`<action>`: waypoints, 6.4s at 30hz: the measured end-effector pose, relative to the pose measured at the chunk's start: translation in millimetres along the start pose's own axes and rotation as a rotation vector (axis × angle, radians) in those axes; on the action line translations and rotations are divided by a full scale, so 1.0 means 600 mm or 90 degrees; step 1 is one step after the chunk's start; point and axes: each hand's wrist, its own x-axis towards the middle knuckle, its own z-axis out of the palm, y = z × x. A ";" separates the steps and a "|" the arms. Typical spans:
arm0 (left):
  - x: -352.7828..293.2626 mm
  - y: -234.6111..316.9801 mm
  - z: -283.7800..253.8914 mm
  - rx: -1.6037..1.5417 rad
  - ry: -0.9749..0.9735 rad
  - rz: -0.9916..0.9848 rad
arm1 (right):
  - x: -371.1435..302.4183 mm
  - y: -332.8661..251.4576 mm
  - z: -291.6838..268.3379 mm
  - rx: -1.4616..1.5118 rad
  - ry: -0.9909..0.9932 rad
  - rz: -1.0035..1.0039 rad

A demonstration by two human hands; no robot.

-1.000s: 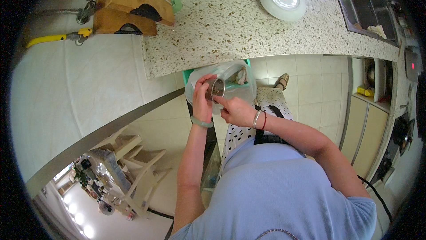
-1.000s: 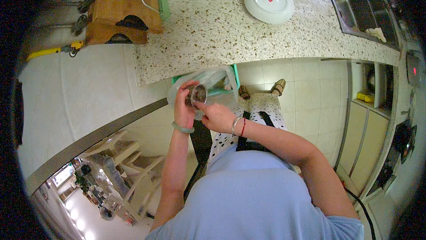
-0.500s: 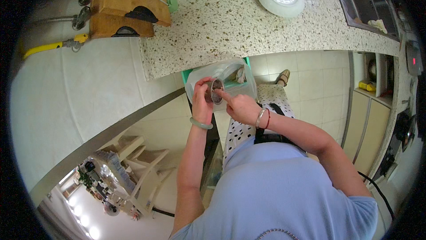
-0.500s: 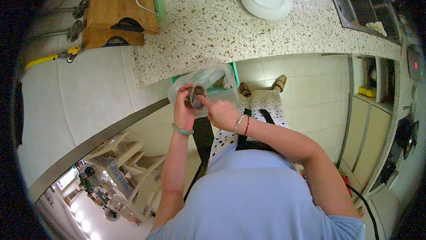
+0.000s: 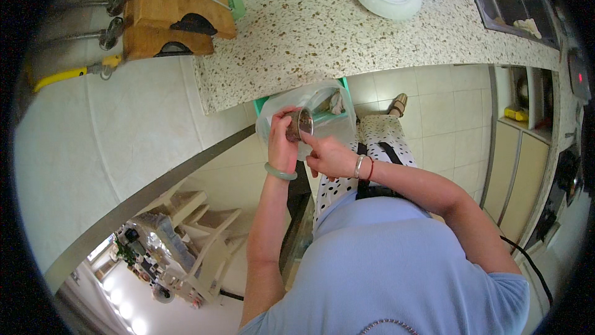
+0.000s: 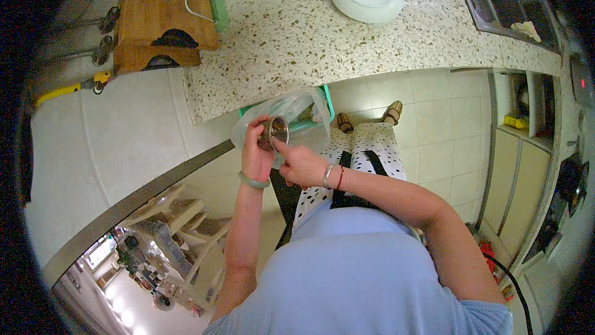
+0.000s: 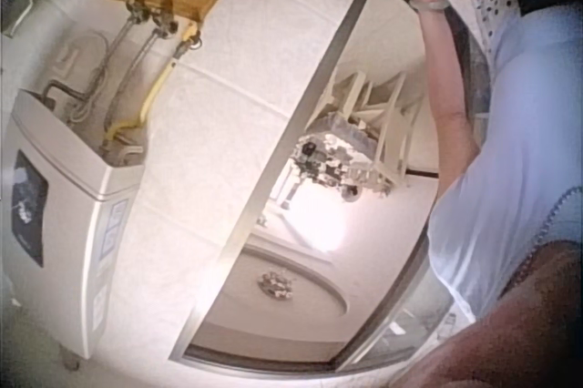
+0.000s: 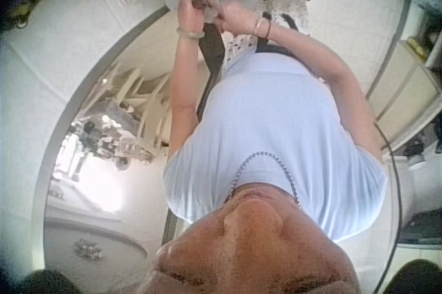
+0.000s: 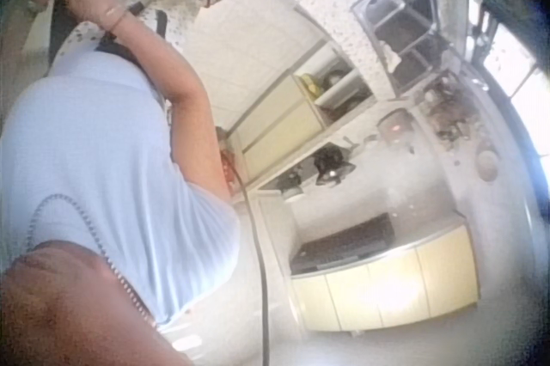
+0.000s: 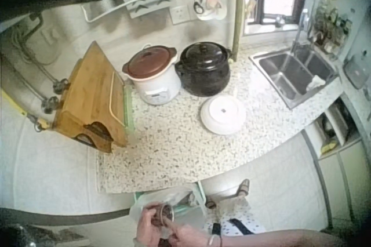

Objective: The person cleans a wok by rubbing it with a sponge dipped in a yellow liquid, then rinses the sponge in the sink. They wipe the stovetop with a cloth, wash the cloth, and clean the sink basin and faucet. Finally, they remove and clean the sink drain strainer before rinsing their hands.

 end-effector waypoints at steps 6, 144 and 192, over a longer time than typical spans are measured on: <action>0.005 0.004 -0.003 0.001 -0.001 -0.018 | 0.003 0.017 -0.017 -0.090 0.033 0.006; -0.006 0.001 0.020 0.000 -0.005 -0.020 | -0.012 0.047 -0.010 -0.288 0.140 -0.146; -0.015 0.008 0.007 -0.150 0.073 -0.112 | 0.006 0.084 -0.052 -0.174 0.353 -0.121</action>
